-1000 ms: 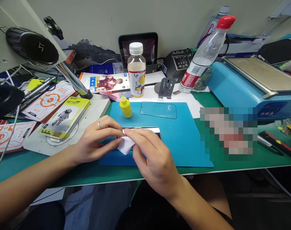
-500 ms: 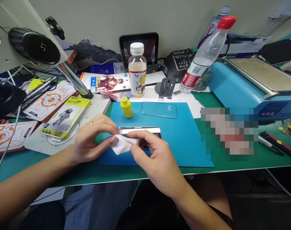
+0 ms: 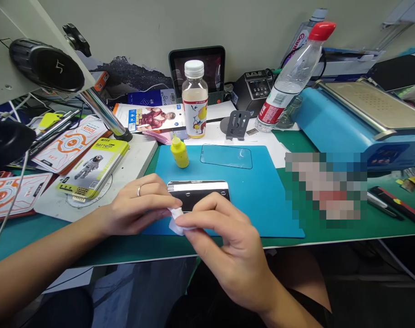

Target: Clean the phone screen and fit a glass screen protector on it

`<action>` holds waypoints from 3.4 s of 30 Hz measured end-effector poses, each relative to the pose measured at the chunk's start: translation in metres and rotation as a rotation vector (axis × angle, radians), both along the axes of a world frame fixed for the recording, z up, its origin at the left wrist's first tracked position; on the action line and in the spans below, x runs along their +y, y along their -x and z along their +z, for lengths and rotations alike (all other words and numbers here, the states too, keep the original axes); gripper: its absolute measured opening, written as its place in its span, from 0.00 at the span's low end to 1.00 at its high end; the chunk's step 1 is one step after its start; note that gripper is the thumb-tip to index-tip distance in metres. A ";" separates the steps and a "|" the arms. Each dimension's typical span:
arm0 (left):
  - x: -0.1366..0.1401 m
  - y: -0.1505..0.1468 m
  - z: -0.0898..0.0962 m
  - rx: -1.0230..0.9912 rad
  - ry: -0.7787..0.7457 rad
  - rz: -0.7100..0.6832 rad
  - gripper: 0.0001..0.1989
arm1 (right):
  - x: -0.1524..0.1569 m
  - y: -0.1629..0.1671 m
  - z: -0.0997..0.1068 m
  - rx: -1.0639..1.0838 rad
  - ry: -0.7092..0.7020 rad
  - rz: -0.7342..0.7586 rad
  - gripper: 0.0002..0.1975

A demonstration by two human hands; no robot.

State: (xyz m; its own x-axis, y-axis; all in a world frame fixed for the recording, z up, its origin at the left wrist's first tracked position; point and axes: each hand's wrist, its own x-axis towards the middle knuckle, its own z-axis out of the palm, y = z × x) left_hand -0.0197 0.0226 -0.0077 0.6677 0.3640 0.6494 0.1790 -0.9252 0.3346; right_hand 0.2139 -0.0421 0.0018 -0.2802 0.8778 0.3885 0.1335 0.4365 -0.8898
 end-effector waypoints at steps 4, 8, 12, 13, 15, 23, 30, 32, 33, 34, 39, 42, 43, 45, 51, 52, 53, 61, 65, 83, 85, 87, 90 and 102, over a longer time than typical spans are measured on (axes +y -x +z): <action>0.000 0.001 0.000 0.055 -0.046 -0.040 0.10 | -0.008 -0.004 0.004 -0.023 -0.036 0.032 0.17; -0.003 0.000 -0.001 0.001 -0.122 -0.086 0.19 | -0.019 -0.008 0.008 -0.136 -0.191 -0.025 0.17; -0.008 -0.004 -0.003 -0.076 -0.206 -0.095 0.21 | -0.020 0.002 0.007 -0.234 -0.291 0.005 0.17; -0.008 -0.005 -0.004 -0.080 -0.226 -0.096 0.18 | -0.019 0.006 0.005 -0.241 -0.307 0.009 0.16; -0.009 -0.006 -0.005 -0.068 -0.246 -0.101 0.10 | -0.018 0.013 -0.001 -0.252 -0.334 -0.019 0.14; -0.008 -0.006 -0.003 -0.011 -0.182 -0.111 0.03 | -0.019 0.004 -0.015 -0.210 -0.118 -0.070 0.09; -0.009 -0.008 -0.005 -0.010 -0.146 -0.141 0.02 | -0.025 0.004 -0.017 -0.066 0.391 0.070 0.04; -0.009 -0.008 -0.005 -0.013 -0.152 -0.128 0.02 | -0.025 0.005 -0.017 -0.113 0.536 0.077 0.10; -0.009 -0.008 -0.005 -0.011 -0.153 -0.121 0.02 | -0.025 0.005 -0.018 -0.108 0.593 0.090 0.13; -0.009 -0.008 -0.005 -0.007 -0.152 -0.118 0.02 | -0.025 0.004 -0.019 -0.069 0.650 0.108 0.15; -0.008 -0.008 -0.005 0.014 -0.142 -0.134 0.01 | -0.020 -0.003 -0.023 0.307 0.926 0.212 0.17; -0.009 -0.007 -0.005 0.032 -0.143 -0.141 0.01 | -0.017 -0.007 -0.022 0.344 0.981 0.275 0.18; -0.009 -0.006 -0.005 0.038 -0.148 -0.126 0.01 | -0.016 -0.009 -0.022 0.329 0.976 0.279 0.17; -0.009 -0.003 -0.005 0.043 -0.149 -0.045 0.04 | -0.014 -0.019 -0.023 0.300 0.943 0.212 0.16; -0.001 0.000 -0.007 0.219 0.002 0.345 0.29 | 0.011 -0.069 -0.027 0.042 0.447 -0.486 0.15; -0.001 0.000 -0.008 0.281 0.037 0.365 0.33 | 0.016 -0.075 -0.027 -0.101 0.319 -0.540 0.14; 0.000 -0.001 -0.009 0.338 0.066 0.372 0.36 | 0.022 -0.078 -0.026 -0.246 0.196 -0.555 0.12; 0.001 -0.002 -0.013 0.514 0.130 0.397 0.34 | 0.038 -0.067 -0.031 -0.703 -0.309 -0.262 0.08; 0.002 -0.002 -0.014 0.527 0.155 0.387 0.33 | 0.036 -0.070 -0.035 -0.735 -0.272 -0.240 0.10; 0.003 -0.001 -0.015 0.503 0.156 0.349 0.29 | 0.027 -0.077 -0.047 -0.986 -0.363 -0.165 0.25; 0.003 -0.001 -0.015 0.505 0.169 0.346 0.29 | 0.021 -0.076 -0.044 -0.988 -0.380 -0.137 0.24; 0.003 -0.001 -0.015 0.504 0.174 0.344 0.29 | 0.017 -0.074 -0.042 -0.997 -0.401 -0.108 0.25; 0.003 -0.001 -0.015 0.499 0.164 0.346 0.28 | 0.016 -0.068 -0.041 -1.040 -0.396 -0.133 0.27; 0.003 -0.002 -0.015 0.504 0.165 0.351 0.27 | -0.013 -0.062 -0.052 -1.070 -0.514 -0.071 0.36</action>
State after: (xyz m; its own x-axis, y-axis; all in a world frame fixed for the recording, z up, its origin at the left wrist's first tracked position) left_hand -0.0177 0.0251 -0.0227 0.6993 0.6853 0.2032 0.6350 -0.7262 0.2635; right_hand 0.2759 -0.0556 -0.0506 -0.6336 0.7140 0.2980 0.7405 0.6712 -0.0338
